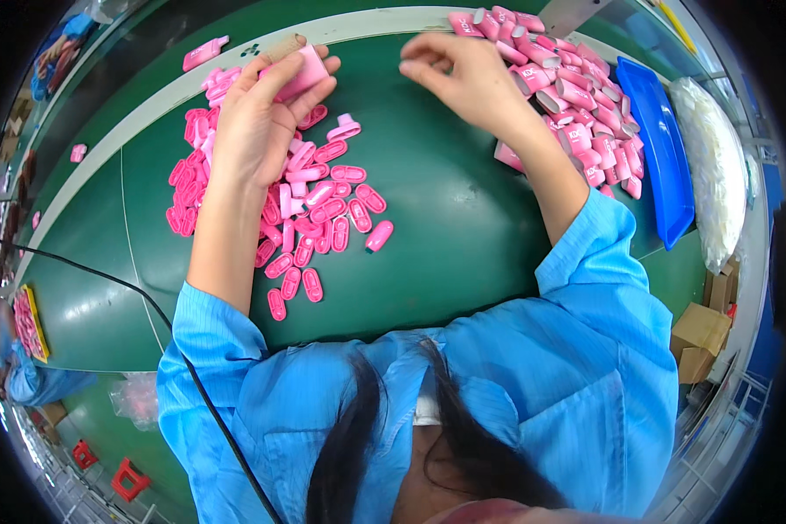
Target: The person assembles small pink plastic components by hand onto an assembly unit.
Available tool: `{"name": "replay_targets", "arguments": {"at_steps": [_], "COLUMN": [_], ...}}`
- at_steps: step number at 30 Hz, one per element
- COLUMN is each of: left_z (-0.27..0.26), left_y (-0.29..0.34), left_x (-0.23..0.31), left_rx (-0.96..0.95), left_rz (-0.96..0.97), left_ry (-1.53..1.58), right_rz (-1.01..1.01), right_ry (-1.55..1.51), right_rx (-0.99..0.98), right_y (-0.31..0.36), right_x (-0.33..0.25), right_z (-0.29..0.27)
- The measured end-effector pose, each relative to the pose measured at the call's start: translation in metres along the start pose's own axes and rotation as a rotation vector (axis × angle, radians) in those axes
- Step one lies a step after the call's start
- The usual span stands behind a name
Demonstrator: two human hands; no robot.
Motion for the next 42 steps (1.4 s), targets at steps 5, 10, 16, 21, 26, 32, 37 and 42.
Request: {"name": "replay_targets", "arguments": {"at_steps": [5, 10, 16, 21, 26, 32, 37, 42], "left_z": [-0.025, -0.030, -0.021, -0.009, 0.012, 0.011, 0.011, 0.012], "left_y": [-0.001, 0.004, 0.006, 0.009, 0.013, 0.006, 0.008, 0.013], "left_x": [0.005, 0.006, 0.010, 0.017, 0.003, -0.005, -0.003, -0.005], "left_rx": [0.039, 0.033, 0.004, 0.022, -0.018, 0.032, -0.041, -0.105], "left_rz": [0.072, 0.047, 0.065, 0.221, 0.192, 0.160, 0.100, 0.031], "left_ry": [0.063, 0.046, -0.119, -0.506, -0.547, -0.273, -0.289, -0.296], "right_rz": [-0.023, -0.117, -0.259, 0.194, 0.385, 0.394, 0.343, 0.339], "right_ry": [0.062, 0.040, 0.017, -0.231, -0.422, -0.700, -0.598, -0.580], "right_rx": [-0.208, -0.424, -0.437, -0.255, -0.152, -0.202, -0.328, -0.383], "right_y": [-0.001, 0.005, 0.013, -0.006, -0.003, 0.001, -0.002, 0.000], "right_x": [-0.017, -0.041, -0.044, -0.012, 0.005, 0.001, -0.007, -0.011], "right_z": [0.055, 0.095, 0.094, 0.054, 0.047, 0.051, 0.050, 0.052]}}
Point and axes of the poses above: each hand's wrist, its own y-axis away from the middle knuckle, its own z-axis out of the palm, x = y × z, the point moved 9 cm from there along -y, towards the middle knuckle, and after that the axes turned 8 degrees about -y, right-handed, at the moved point
